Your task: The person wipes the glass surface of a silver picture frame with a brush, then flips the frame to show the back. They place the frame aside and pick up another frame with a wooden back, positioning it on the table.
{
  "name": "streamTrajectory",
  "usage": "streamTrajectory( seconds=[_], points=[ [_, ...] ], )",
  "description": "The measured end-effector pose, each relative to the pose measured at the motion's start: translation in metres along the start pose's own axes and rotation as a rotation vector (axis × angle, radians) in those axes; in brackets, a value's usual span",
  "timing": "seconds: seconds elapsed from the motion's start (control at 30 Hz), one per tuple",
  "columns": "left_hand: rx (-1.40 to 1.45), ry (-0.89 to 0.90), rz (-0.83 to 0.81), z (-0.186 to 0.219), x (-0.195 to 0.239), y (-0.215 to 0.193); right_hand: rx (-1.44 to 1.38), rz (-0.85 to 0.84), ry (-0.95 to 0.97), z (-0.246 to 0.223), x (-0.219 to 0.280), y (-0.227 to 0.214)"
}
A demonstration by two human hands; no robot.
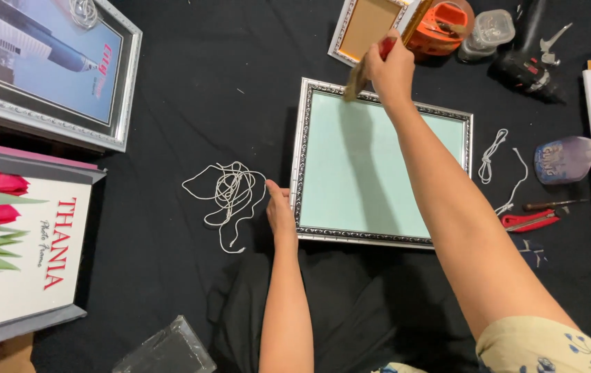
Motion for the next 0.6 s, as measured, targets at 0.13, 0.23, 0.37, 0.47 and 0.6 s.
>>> streamTrajectory(
  seconds=[0.13, 0.23, 0.37, 0.47, 0.6],
  points=[
    [-0.087, 0.018, 0.023, 0.002, 0.002, -0.003, -0.391, -0.142, 0.178, -0.021, 0.019, 0.011],
    [-0.121, 0.082, 0.04, 0.007, -0.001, -0.001, -0.3, -0.21, 0.257, 0.004, 0.02, 0.01],
    [-0.148, 0.122, 0.054, -0.005, -0.013, 0.002, -0.24, -0.126, 0.343, 0.079, 0.002, -0.023],
    [-0.162, 0.181, 0.076, -0.012, -0.027, 0.004, -0.244, -0.074, 0.39, 0.144, -0.016, -0.058],
    [-0.143, 0.202, 0.096, -0.012, -0.028, 0.002, -0.198, 0.049, 0.422, 0.215, -0.025, -0.127]
  ],
)
Point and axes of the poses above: each hand's wrist, its own x-axis away from the middle knuckle, its own y-axis out of the palm, z = x × y, the point moved 10 cm from there along -x, towards the middle knuckle, and after that the axes turned 12 degrees about z, right-handed, at the moved point
